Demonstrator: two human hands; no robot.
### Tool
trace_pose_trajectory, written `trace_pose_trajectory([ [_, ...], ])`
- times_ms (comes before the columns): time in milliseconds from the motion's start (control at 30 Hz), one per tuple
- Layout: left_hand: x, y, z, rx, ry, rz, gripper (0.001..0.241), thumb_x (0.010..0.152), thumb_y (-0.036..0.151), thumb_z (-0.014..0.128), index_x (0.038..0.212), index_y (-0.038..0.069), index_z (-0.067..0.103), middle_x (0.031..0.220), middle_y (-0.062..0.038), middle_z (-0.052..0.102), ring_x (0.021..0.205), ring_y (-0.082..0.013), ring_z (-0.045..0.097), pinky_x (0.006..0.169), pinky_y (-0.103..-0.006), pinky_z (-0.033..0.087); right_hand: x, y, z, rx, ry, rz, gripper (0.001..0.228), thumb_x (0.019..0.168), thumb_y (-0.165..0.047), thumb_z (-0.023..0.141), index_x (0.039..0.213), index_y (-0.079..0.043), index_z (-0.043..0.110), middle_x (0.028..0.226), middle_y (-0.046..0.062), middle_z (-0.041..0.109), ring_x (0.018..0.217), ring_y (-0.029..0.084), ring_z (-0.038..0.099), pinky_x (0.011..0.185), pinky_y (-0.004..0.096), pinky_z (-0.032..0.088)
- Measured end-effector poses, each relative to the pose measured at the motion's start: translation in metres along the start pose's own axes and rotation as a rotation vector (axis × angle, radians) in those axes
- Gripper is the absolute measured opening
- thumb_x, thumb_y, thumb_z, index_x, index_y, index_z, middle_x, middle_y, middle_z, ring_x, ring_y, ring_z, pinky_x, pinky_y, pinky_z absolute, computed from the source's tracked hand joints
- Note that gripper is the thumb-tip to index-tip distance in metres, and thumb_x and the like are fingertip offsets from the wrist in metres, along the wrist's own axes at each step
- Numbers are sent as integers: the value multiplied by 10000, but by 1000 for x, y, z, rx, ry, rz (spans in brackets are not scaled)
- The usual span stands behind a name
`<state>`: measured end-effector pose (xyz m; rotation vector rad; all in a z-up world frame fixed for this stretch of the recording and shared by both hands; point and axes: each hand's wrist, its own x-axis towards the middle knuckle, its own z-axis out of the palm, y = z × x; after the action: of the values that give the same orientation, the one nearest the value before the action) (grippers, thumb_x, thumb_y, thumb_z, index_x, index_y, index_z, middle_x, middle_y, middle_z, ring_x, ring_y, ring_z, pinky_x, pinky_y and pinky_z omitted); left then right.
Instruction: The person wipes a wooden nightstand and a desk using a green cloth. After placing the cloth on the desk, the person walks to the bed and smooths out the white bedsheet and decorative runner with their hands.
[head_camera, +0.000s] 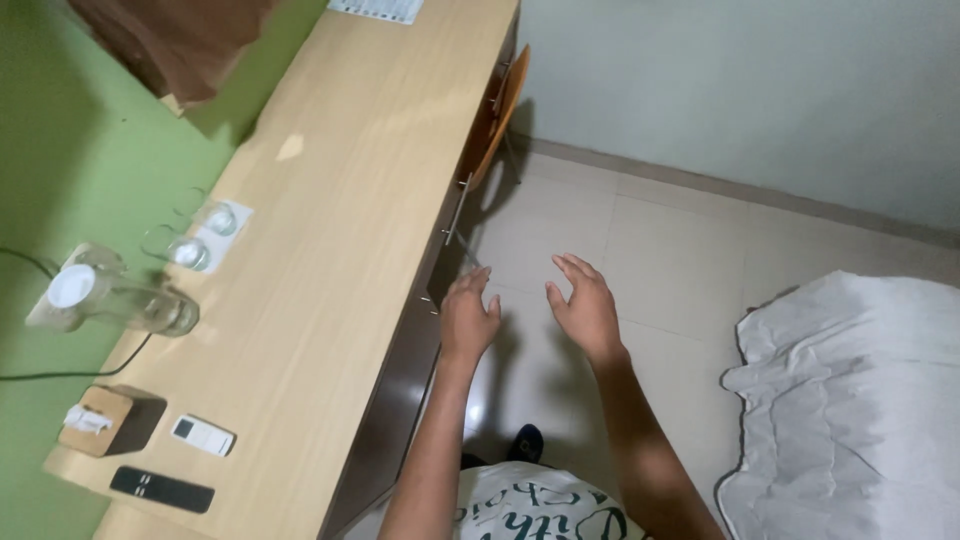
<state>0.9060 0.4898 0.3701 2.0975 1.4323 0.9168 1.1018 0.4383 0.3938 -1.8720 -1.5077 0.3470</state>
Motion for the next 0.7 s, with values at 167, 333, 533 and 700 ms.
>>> trace_pose_trajectory([
  [167,26,33,40,-39,-127,34,504,806,63,764,1296,2,664,1338,-190,666,1268,-365,600,1092,-440,457,5,36,-31,-17,34,136,468,911,-201,706,1358,-75,653,1450,167,597,1340,356,538,1111,433,432],
  [333,61,67,86,-73,-265,128,503,821,60,751,1311,2,654,1352,-183,658,1278,-370,584,1103,-443,451,10,78,-57,-49,158,216,475,906,-200,708,1361,-74,650,1440,172,604,1350,346,537,1119,432,437],
  [533,114,99,145,-120,-427,279,524,821,61,744,1333,13,646,1379,-173,642,1300,-361,569,1106,-440,441,24,126,-81,-168,309,341,458,921,-208,698,1358,-79,652,1429,162,620,1338,335,562,1135,420,451],
  [700,157,134,198,-202,-496,460,490,825,55,736,1309,17,665,1348,-185,667,1275,-365,598,1089,-436,472,33,155,-105,-253,401,487,482,920,-214,694,1377,-76,626,1437,162,604,1344,341,539,1135,428,408],
])
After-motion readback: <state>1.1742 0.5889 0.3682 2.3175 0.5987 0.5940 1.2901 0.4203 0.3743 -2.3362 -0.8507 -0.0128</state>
